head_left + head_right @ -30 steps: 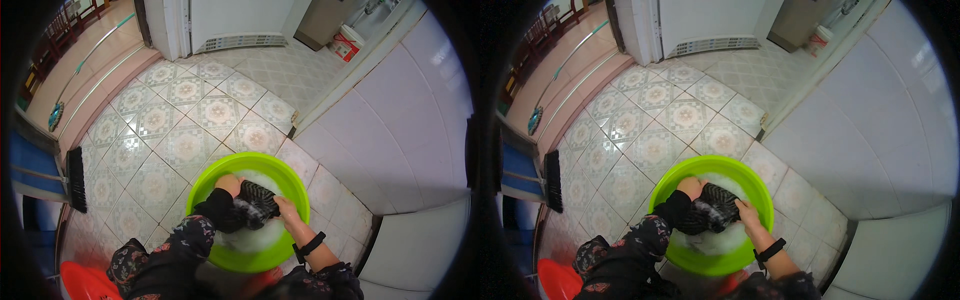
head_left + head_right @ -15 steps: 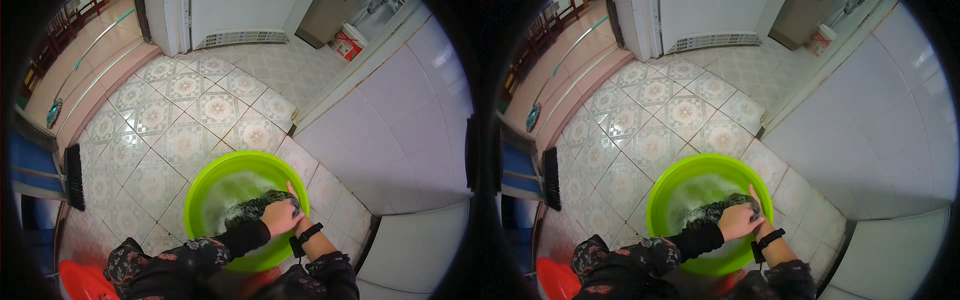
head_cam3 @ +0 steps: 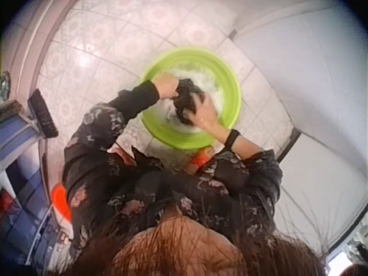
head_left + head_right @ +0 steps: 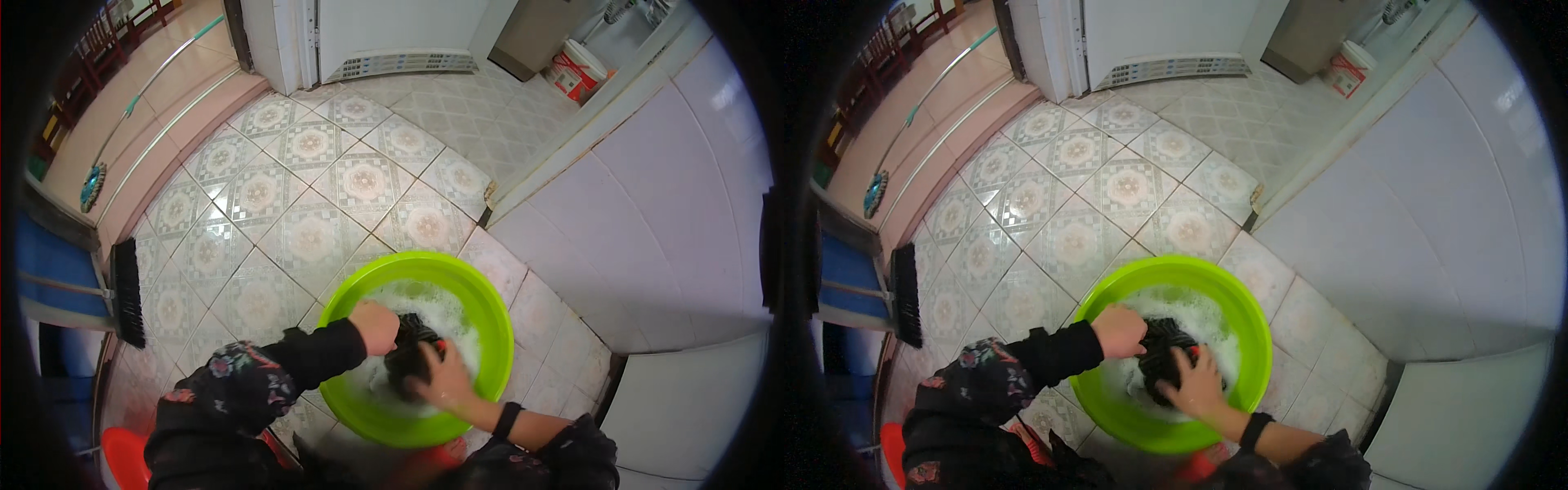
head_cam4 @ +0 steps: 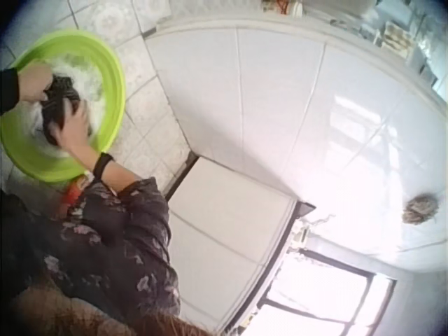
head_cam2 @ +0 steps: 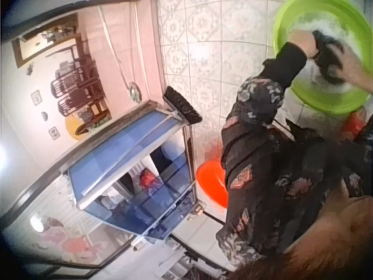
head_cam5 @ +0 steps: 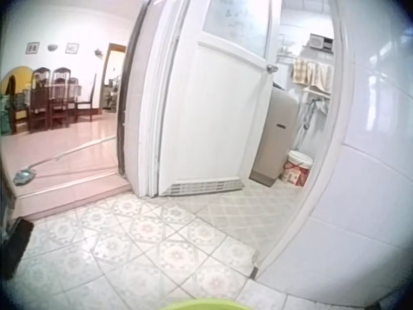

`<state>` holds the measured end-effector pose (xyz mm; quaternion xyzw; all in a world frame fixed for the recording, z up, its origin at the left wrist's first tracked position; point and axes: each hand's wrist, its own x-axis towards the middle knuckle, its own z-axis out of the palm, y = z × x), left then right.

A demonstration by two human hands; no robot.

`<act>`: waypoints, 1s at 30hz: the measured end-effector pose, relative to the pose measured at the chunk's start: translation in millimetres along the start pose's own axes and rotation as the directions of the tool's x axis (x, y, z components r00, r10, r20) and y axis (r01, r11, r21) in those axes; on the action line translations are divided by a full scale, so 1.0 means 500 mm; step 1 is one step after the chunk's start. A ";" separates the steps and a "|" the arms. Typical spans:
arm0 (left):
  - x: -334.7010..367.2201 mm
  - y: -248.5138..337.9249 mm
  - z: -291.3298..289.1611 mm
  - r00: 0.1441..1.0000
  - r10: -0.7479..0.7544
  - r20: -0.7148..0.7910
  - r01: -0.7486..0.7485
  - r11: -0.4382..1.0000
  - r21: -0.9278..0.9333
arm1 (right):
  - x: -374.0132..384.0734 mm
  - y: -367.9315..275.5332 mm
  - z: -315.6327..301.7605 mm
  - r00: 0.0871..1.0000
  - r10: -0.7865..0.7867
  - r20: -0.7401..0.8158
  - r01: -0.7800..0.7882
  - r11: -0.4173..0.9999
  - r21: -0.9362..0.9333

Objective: Hand-washing a piece of striped clothing in a basin of soapy water.

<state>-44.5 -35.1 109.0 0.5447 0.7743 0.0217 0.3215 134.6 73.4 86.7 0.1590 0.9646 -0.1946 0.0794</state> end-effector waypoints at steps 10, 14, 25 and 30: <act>-0.006 -0.085 0.060 0.795 -0.255 -0.550 0.286 0.958 -0.031 | 0.166 0.042 0.127 0.942 -0.210 0.262 0.261 0.949 -0.178; -0.008 -0.114 0.048 0.882 -0.242 -0.404 0.186 0.967 -0.173 | 0.256 0.048 0.124 0.935 -0.050 0.351 0.098 0.988 -0.120; -0.005 -0.133 0.062 0.879 -0.141 -0.455 0.052 0.978 -0.203 | 0.112 -0.017 -0.154 0.857 0.062 0.512 -0.031 0.997 -0.068; 0.019 -0.140 0.078 0.831 -0.097 -0.548 0.016 0.988 -0.151 | 0.069 -0.011 -0.027 0.899 -0.367 0.239 0.425 0.863 -0.273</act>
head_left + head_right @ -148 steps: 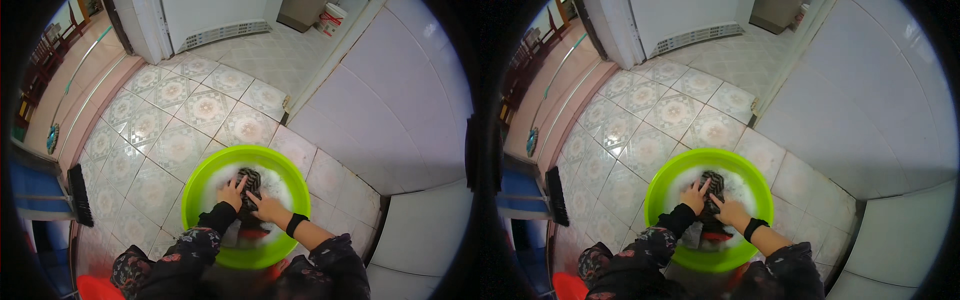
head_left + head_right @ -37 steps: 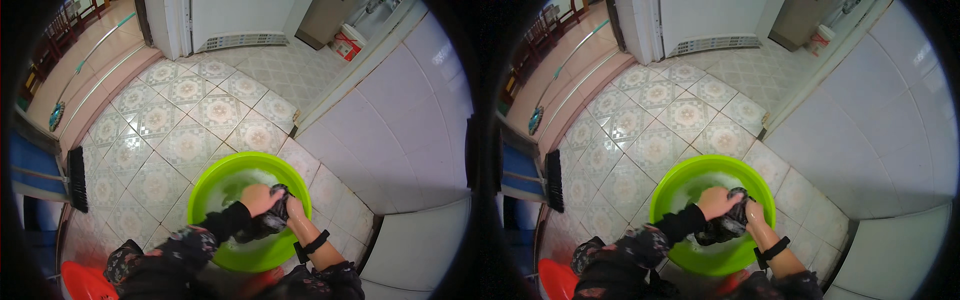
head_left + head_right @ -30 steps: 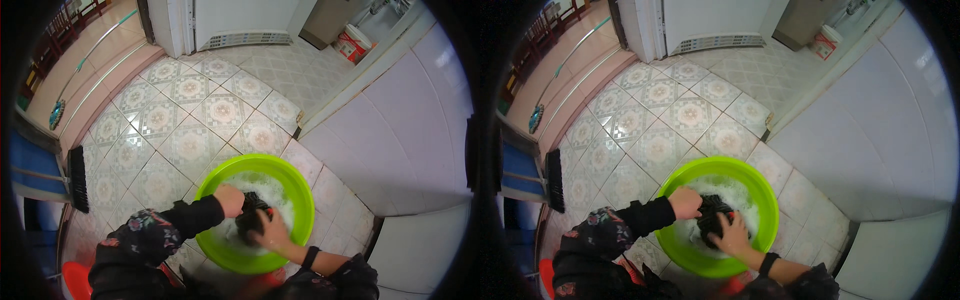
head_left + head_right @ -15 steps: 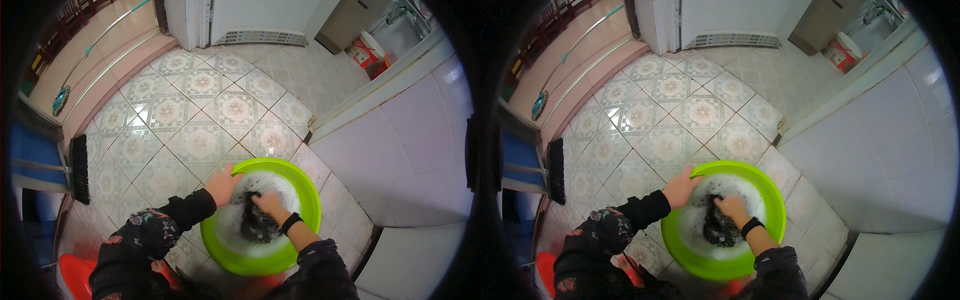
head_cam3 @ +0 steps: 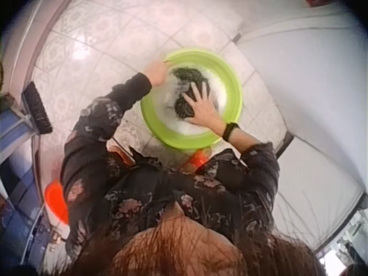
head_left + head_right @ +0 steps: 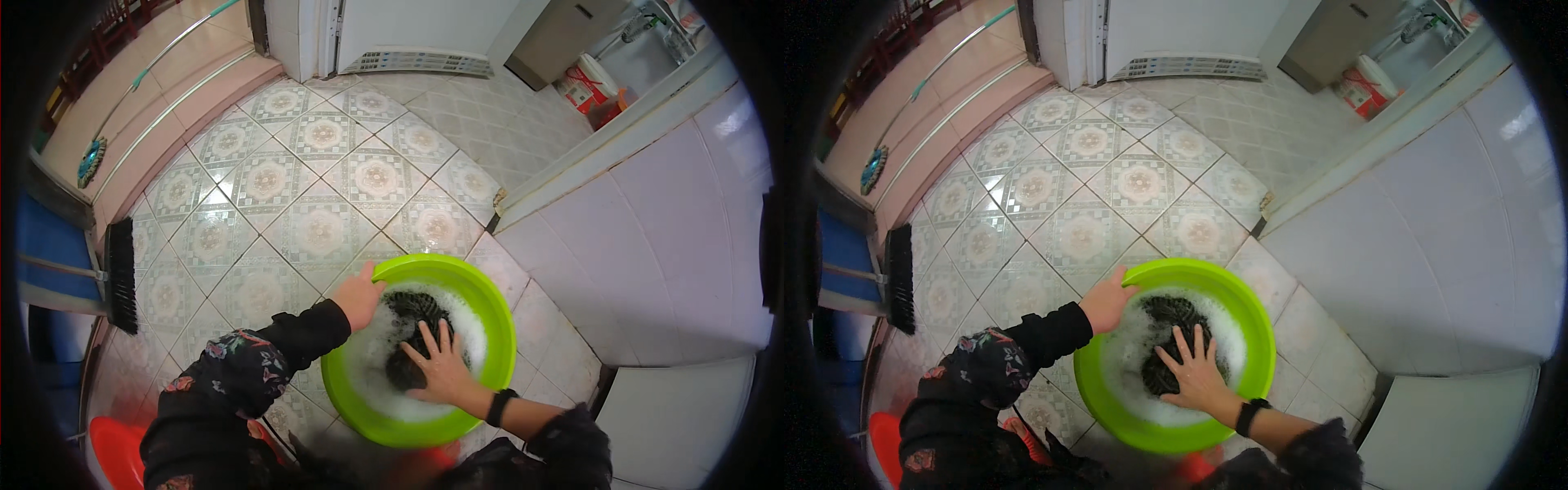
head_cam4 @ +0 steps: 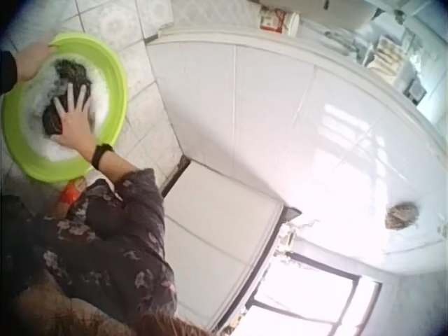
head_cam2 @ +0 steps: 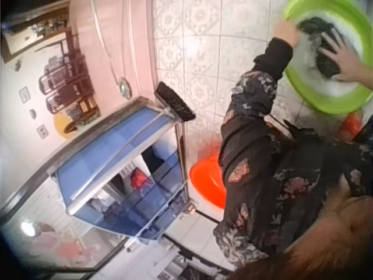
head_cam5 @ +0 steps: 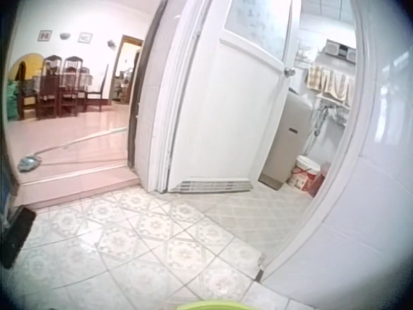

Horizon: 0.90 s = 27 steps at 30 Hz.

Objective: Hand-washing a piece of striped clothing in a basin of soapy water.

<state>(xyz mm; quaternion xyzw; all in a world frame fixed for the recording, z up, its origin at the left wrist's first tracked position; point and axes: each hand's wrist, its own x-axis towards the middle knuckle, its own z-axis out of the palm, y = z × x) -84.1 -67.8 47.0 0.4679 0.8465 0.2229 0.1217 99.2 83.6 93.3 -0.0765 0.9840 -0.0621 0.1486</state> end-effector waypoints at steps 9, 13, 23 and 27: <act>0.000 0.013 -0.011 0.995 -0.094 0.035 0.092 0.994 0.053 | 0.153 0.103 0.173 0.893 0.308 0.328 -0.414 0.848 0.331; -0.005 0.004 -0.001 0.992 -0.110 0.068 0.110 0.994 0.008 | 0.183 0.134 0.171 0.908 0.343 0.239 -0.384 0.912 0.148; -0.001 0.001 -0.010 0.992 -0.062 0.107 0.066 0.997 -0.030 | 0.016 0.026 -0.100 0.975 0.223 0.002 -0.209 0.910 0.358; 0.000 -0.001 -0.014 0.985 -0.074 0.154 0.079 0.996 -0.032 | -0.013 -0.030 -0.075 0.991 -0.010 0.131 0.003 0.998 0.056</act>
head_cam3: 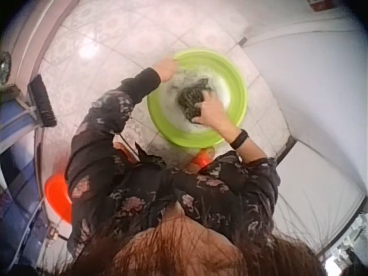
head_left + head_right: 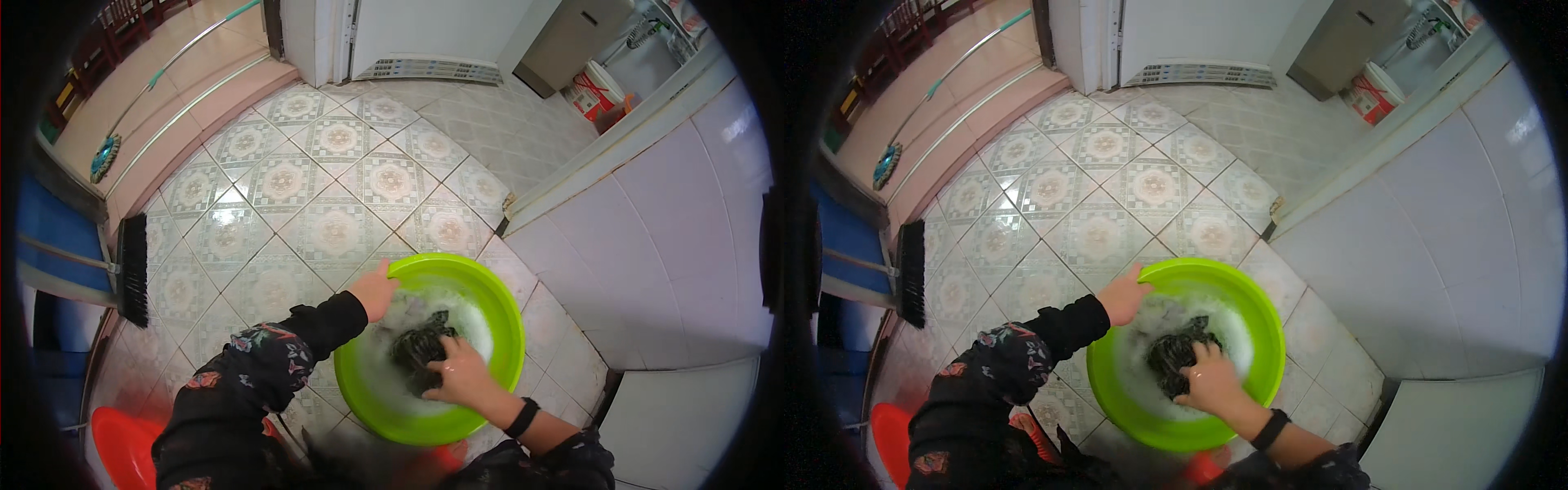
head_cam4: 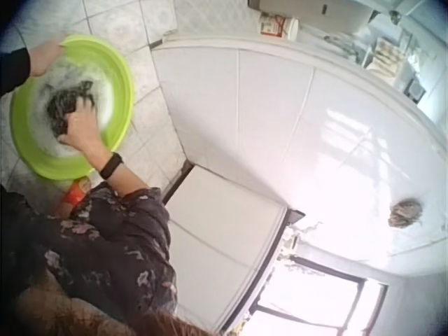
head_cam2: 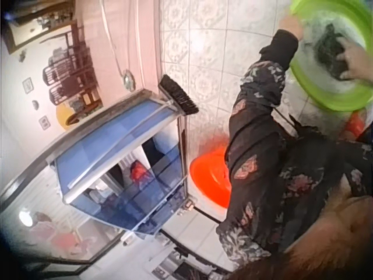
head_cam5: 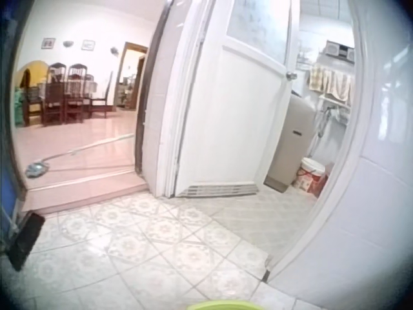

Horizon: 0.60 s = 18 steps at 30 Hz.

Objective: Hand-washing a piece of striped clothing in a basin of soapy water.

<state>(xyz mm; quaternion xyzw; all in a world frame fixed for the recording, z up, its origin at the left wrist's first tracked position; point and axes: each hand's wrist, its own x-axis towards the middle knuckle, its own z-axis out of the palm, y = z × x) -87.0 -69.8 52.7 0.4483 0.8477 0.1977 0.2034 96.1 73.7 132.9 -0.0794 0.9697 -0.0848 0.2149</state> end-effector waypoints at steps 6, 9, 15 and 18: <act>0.013 0.013 0.002 1.000 0.012 -0.002 -0.012 1.000 0.023 | 0.062 0.041 0.186 0.982 -0.157 -0.108 0.140 0.979 -0.147; 0.010 0.010 0.005 1.000 -0.013 0.001 0.013 0.997 0.079 | 0.104 0.077 0.208 0.992 -0.088 -0.089 0.093 0.995 0.046; 0.004 0.005 0.008 0.997 0.023 -0.075 -0.016 0.995 0.094 | 0.154 0.113 0.201 0.991 0.072 -0.117 -0.057 0.990 0.129; 0.002 0.035 -0.011 0.999 -0.033 0.026 0.031 0.996 0.078 | 0.147 0.127 0.178 0.971 0.220 -0.093 -0.174 0.919 0.353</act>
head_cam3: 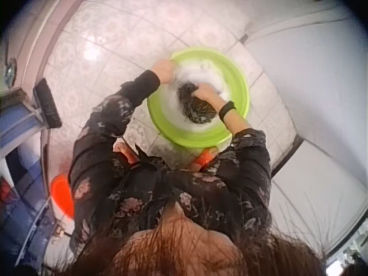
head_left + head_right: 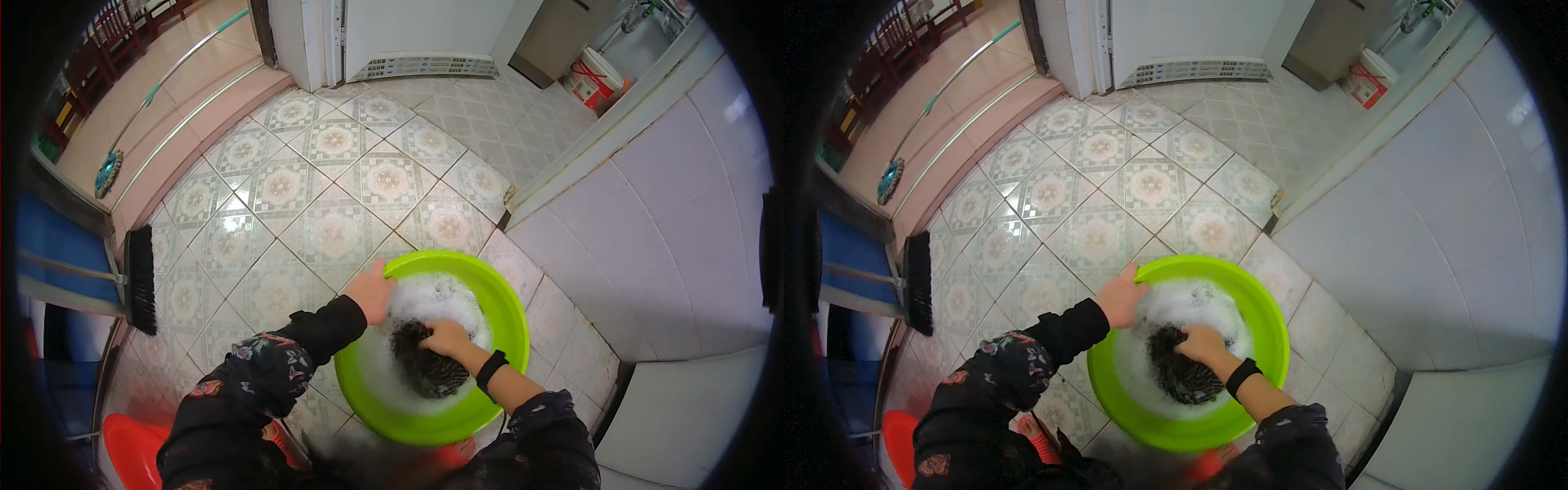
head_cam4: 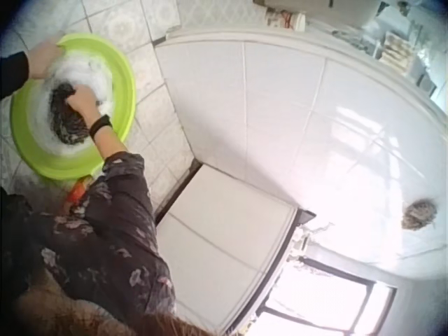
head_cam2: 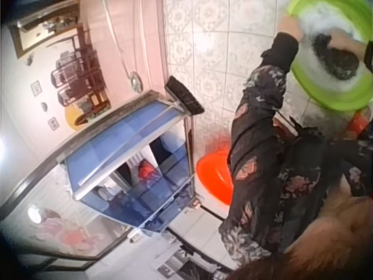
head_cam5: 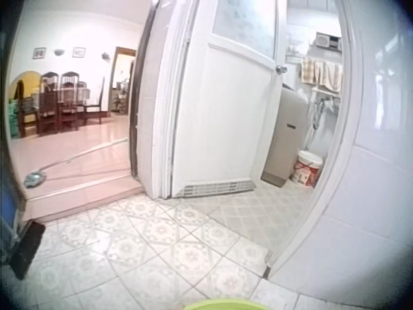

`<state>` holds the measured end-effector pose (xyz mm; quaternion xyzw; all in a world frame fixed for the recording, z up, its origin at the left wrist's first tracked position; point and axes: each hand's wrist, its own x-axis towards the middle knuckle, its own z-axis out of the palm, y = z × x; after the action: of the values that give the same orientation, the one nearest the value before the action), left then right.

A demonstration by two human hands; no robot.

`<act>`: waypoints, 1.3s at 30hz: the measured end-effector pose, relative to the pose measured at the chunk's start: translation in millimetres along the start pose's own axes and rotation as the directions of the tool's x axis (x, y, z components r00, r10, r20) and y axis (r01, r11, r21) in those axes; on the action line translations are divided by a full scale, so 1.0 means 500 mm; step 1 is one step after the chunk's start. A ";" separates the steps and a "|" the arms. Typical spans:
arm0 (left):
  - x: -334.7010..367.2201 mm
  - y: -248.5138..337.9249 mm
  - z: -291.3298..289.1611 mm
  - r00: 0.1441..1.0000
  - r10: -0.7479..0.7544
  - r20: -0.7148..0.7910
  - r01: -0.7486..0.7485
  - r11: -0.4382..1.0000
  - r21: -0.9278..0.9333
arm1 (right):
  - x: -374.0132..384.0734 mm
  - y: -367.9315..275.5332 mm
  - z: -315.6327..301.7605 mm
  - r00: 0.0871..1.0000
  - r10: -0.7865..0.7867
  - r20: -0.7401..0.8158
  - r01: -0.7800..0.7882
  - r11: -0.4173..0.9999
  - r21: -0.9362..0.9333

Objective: Hand-washing a piece of striped clothing in a basin of soapy water.

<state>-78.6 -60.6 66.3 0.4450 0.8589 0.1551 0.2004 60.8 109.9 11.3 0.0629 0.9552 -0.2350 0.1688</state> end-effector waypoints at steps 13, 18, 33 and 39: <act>-0.018 0.118 0.069 0.976 0.211 0.054 -0.178 0.917 -0.357 | -0.153 -0.049 -0.205 0.975 0.218 -0.050 -0.058 0.463 0.885; -0.015 0.161 -0.053 0.954 0.167 0.249 0.016 0.801 -0.598 | -0.220 -0.055 -0.282 0.973 0.194 -0.126 0.018 0.480 0.877; -0.033 0.287 -0.002 0.939 -0.004 -0.343 -0.213 0.775 -0.594 | -0.156 -0.041 -0.137 0.906 0.368 0.211 0.048 -0.582 0.812; -0.018 0.279 0.087 0.846 0.053 -0.530 -0.181 0.964 -0.194 | -0.149 -0.075 -0.062 0.860 0.396 0.321 -0.020 -0.604 0.797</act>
<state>45.0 13.3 92.3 0.4112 0.8273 0.3828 0.0023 113.8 88.3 79.1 0.4283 0.2127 -0.8778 -0.0289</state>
